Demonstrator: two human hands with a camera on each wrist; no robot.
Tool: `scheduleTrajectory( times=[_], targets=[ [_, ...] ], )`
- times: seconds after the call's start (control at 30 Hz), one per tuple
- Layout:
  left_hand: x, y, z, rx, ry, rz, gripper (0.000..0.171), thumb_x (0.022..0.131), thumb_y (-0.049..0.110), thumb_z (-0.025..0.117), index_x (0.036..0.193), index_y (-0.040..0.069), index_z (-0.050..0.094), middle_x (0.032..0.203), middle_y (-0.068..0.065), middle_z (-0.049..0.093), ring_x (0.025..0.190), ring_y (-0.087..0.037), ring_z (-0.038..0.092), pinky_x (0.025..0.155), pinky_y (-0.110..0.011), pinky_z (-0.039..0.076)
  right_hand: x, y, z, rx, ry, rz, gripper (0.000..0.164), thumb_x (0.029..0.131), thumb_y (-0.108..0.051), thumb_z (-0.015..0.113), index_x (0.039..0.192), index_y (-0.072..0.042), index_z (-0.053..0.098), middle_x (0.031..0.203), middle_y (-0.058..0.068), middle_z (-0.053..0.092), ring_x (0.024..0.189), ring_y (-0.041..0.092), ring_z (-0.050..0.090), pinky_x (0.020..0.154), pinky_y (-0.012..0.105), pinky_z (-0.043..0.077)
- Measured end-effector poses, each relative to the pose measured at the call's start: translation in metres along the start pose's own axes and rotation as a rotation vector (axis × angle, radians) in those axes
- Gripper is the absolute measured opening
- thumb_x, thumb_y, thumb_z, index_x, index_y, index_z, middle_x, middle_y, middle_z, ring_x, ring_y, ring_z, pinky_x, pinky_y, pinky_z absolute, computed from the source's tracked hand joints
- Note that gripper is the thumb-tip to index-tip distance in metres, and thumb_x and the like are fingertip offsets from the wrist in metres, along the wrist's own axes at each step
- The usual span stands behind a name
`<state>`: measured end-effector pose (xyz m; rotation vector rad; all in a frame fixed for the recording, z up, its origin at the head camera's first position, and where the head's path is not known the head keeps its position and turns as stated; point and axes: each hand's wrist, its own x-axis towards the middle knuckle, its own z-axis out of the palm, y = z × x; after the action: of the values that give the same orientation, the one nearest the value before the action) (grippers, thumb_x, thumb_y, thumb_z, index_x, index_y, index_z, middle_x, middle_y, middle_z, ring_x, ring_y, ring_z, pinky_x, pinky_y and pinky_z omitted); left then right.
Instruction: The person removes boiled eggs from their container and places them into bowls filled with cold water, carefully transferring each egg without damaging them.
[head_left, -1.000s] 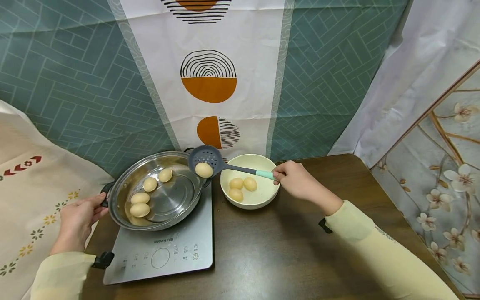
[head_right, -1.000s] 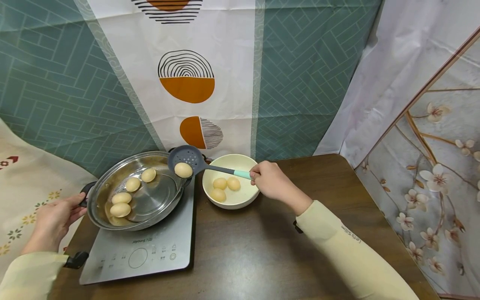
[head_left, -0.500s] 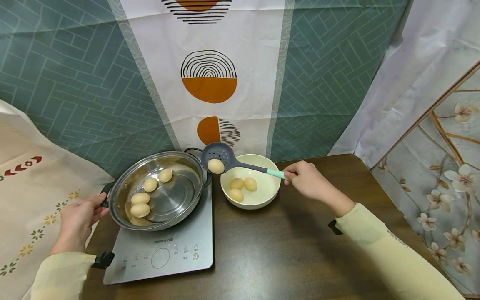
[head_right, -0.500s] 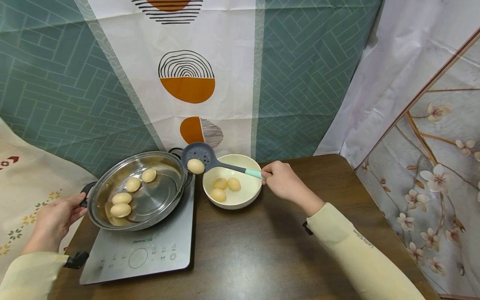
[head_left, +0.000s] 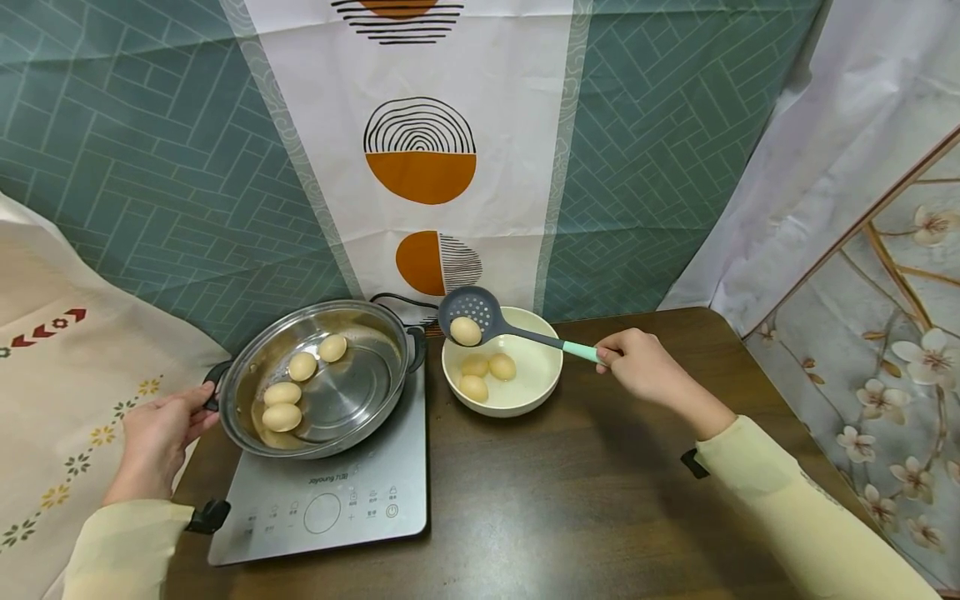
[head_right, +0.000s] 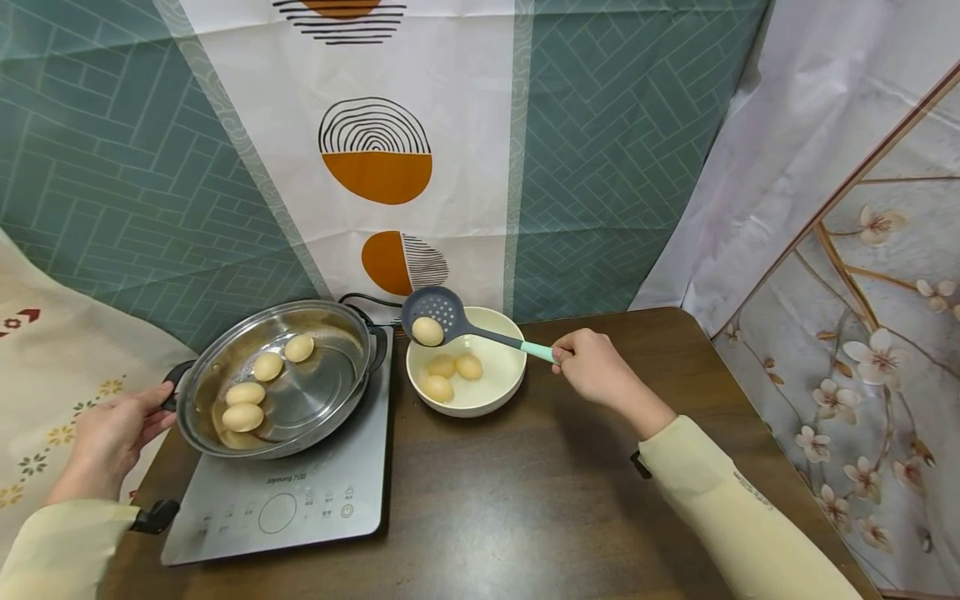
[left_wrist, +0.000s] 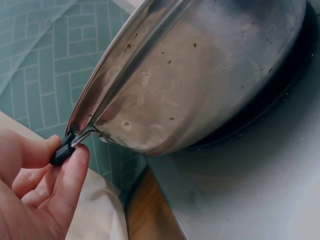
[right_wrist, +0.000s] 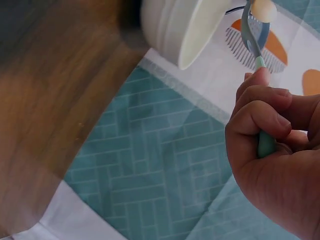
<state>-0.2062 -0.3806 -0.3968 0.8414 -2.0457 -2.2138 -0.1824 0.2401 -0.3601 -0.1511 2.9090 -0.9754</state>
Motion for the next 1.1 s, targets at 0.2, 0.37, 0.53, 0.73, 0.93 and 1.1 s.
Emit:
scheduleTrajectory(
  times=[0.2,0.37,0.53,0.73,0.93,1.1],
  targets=[
    [0.0,0.001,0.0,-0.013,-0.005,-0.007,0.009,0.08,0.015,0.074,0.072,0.019,0.075,0.066,0.001,0.069,0.055,-0.014,0.068,0.061,-0.028,0.06,-0.004,0.016,0.0,-0.01,0.006,0.029,0.024,0.097,-0.016,0.048,0.087,-0.008,0.068,0.072,0.003,0.061,0.054,0.014,0.041,0.046,0.023,0.035],
    [-0.001,0.002,0.001,-0.015,-0.008,-0.006,0.009,0.08,0.015,0.074,0.073,0.019,0.075,0.066,0.001,0.069,0.055,-0.014,0.068,0.06,-0.027,0.06,-0.006,0.026,0.001,-0.023,-0.001,0.05,0.024,0.097,-0.016,0.047,0.088,-0.007,0.067,0.077,0.006,0.063,0.056,0.015,0.041,0.047,0.023,0.035],
    [-0.002,0.002,0.002,-0.002,0.003,-0.001,0.008,0.08,0.016,0.075,0.072,0.018,0.075,0.065,0.0,0.068,0.054,-0.014,0.067,0.058,-0.027,0.06,-0.008,0.032,0.002,-0.047,0.01,0.068,0.024,0.097,-0.014,0.046,0.086,-0.007,0.066,0.085,0.011,0.066,0.06,0.017,0.044,0.049,0.024,0.037],
    [-0.004,0.002,0.002,-0.003,-0.001,0.003,0.009,0.08,0.016,0.074,0.071,0.018,0.075,0.065,0.0,0.068,0.054,-0.014,0.067,0.056,-0.026,0.059,-0.007,0.036,0.004,-0.074,0.031,0.077,0.023,0.097,-0.013,0.046,0.084,-0.008,0.064,0.081,0.008,0.062,0.058,0.017,0.044,0.048,0.025,0.037],
    [-0.004,0.001,0.002,0.0,-0.002,-0.004,0.01,0.081,0.015,0.073,0.071,0.018,0.075,0.065,0.001,0.068,0.055,-0.014,0.068,0.057,-0.026,0.059,-0.005,0.04,0.006,-0.114,0.045,0.08,0.02,0.096,-0.014,0.046,0.09,-0.007,0.065,0.08,0.006,0.064,0.06,0.017,0.047,0.048,0.024,0.039],
    [-0.003,0.002,0.001,-0.002,-0.003,-0.005,0.008,0.08,0.015,0.075,0.073,0.019,0.075,0.066,0.001,0.069,0.055,-0.015,0.068,0.057,-0.027,0.06,-0.005,0.041,0.007,-0.149,0.066,0.07,0.018,0.094,-0.011,0.048,0.092,-0.006,0.065,0.078,0.004,0.063,0.062,0.016,0.049,0.049,0.024,0.039]
  ],
)
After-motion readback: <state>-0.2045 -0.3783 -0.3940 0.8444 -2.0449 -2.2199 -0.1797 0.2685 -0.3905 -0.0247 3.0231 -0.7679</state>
